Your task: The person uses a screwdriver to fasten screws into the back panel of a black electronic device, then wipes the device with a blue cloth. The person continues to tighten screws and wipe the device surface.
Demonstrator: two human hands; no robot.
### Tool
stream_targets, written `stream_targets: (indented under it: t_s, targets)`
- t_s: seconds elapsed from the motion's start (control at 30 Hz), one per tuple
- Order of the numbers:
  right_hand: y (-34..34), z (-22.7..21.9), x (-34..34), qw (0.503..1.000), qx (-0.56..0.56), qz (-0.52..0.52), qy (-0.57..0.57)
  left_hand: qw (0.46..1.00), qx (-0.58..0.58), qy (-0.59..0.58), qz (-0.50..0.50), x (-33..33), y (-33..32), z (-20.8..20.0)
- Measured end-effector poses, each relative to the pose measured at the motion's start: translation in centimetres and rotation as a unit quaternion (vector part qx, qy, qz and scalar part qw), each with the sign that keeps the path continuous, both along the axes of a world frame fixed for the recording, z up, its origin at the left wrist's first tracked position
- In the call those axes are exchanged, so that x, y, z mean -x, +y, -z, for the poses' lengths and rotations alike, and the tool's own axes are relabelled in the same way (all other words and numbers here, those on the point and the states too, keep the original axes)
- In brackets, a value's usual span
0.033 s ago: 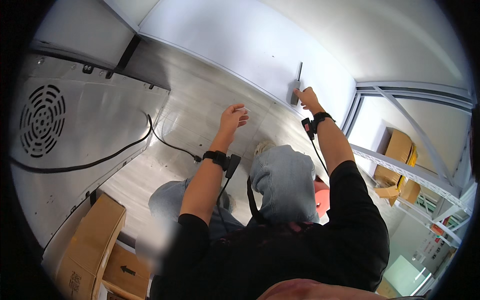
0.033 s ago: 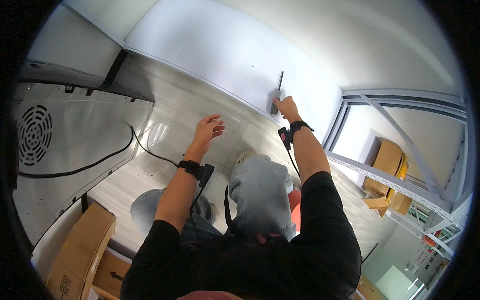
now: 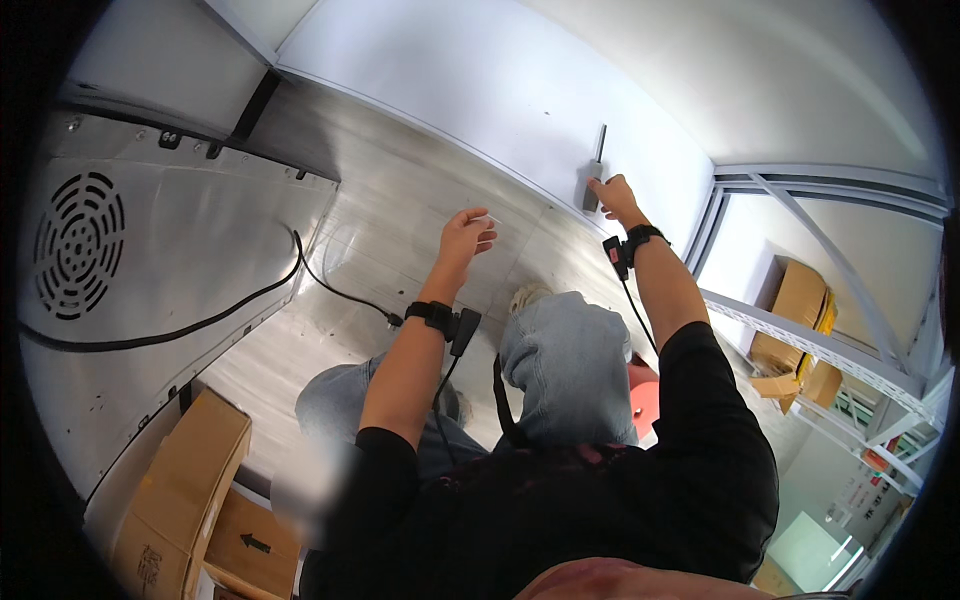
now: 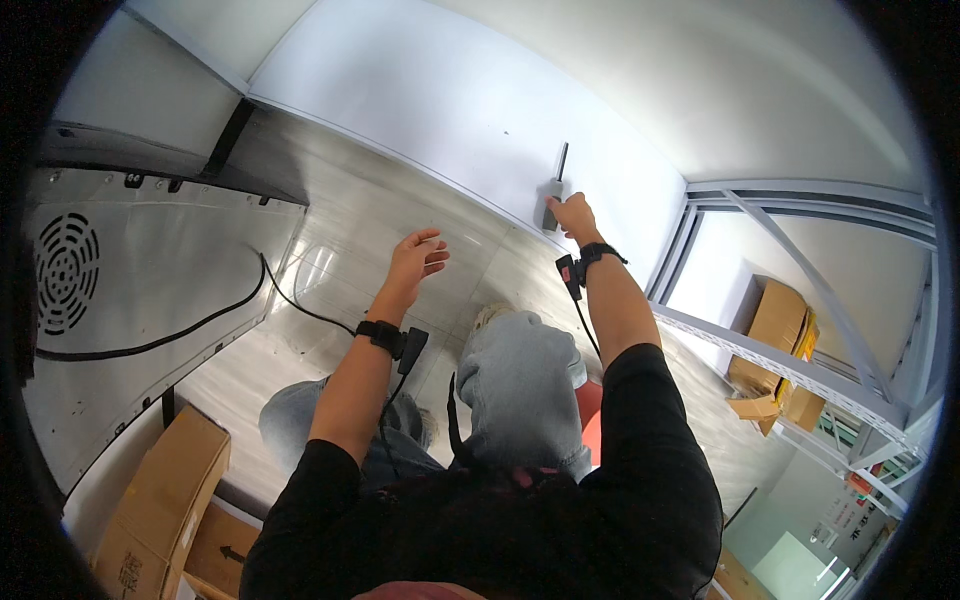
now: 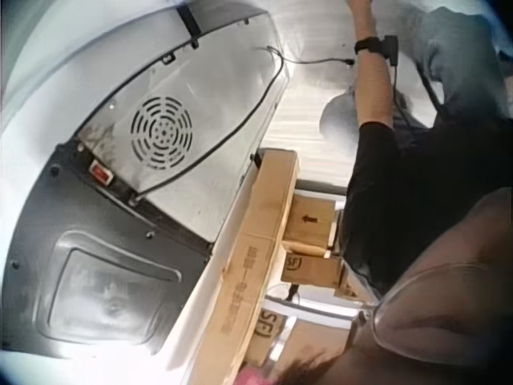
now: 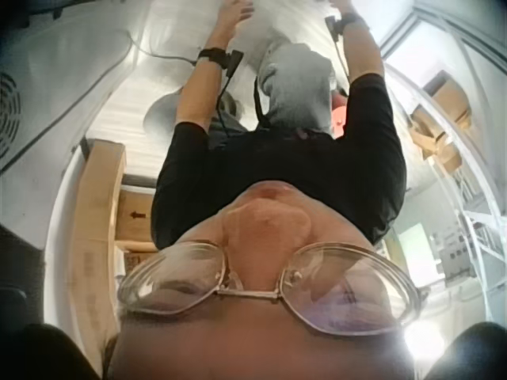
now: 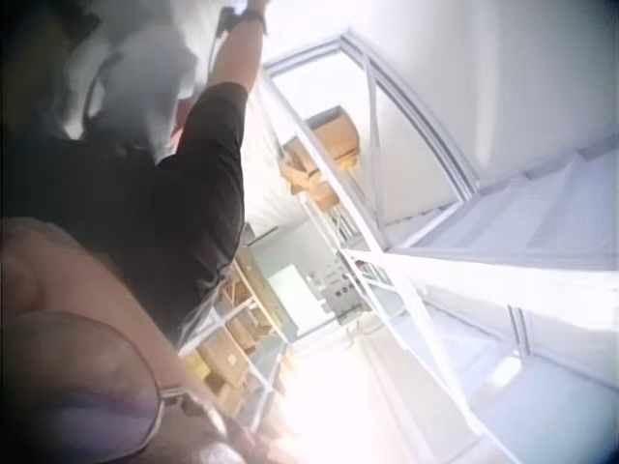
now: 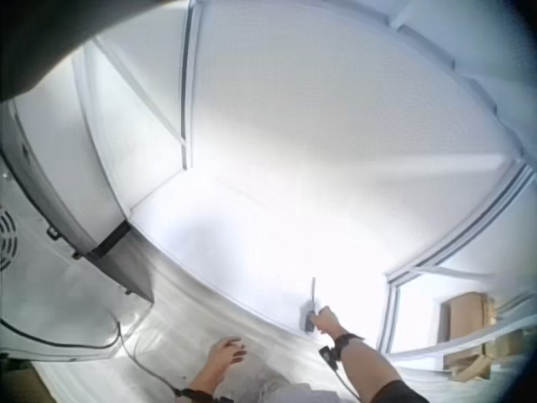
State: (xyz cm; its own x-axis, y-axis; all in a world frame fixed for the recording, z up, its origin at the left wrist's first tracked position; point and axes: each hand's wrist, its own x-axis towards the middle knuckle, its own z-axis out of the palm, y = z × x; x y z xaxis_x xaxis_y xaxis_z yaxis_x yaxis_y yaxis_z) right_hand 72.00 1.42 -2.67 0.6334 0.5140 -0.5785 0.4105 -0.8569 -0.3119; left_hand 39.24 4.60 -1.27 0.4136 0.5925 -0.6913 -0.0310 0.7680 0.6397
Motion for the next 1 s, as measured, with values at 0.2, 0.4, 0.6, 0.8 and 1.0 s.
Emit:
stream_targets:
  t_s: [0.2,0.4,0.6,0.8,1.0]
  targets:
    - [0.0,2.8,-1.1,0.999,-0.03,-0.003,0.028,1.0,-0.017,0.001,0.008,-0.7,1.8,2.7]
    - [1.0,3.2,-1.6,0.995,-0.066,0.025,0.075,0.998,-0.053,-0.005,0.023,1.0,3.9,1.3]
    - [2.8,-3.6,-0.4,0.984,-0.14,0.047,0.098,0.996,-0.088,-0.019,0.022,5.7,5.0,-3.6]
    - [7.2,-20.0,8.4,0.931,-0.334,-0.029,0.147,0.986,-0.163,-0.032,0.015,12.4,7.3,-11.8]
    - [6.4,-29.0,21.6,0.861,-0.417,-0.085,0.28,0.975,-0.216,-0.059,0.003,15.6,7.5,-19.5]
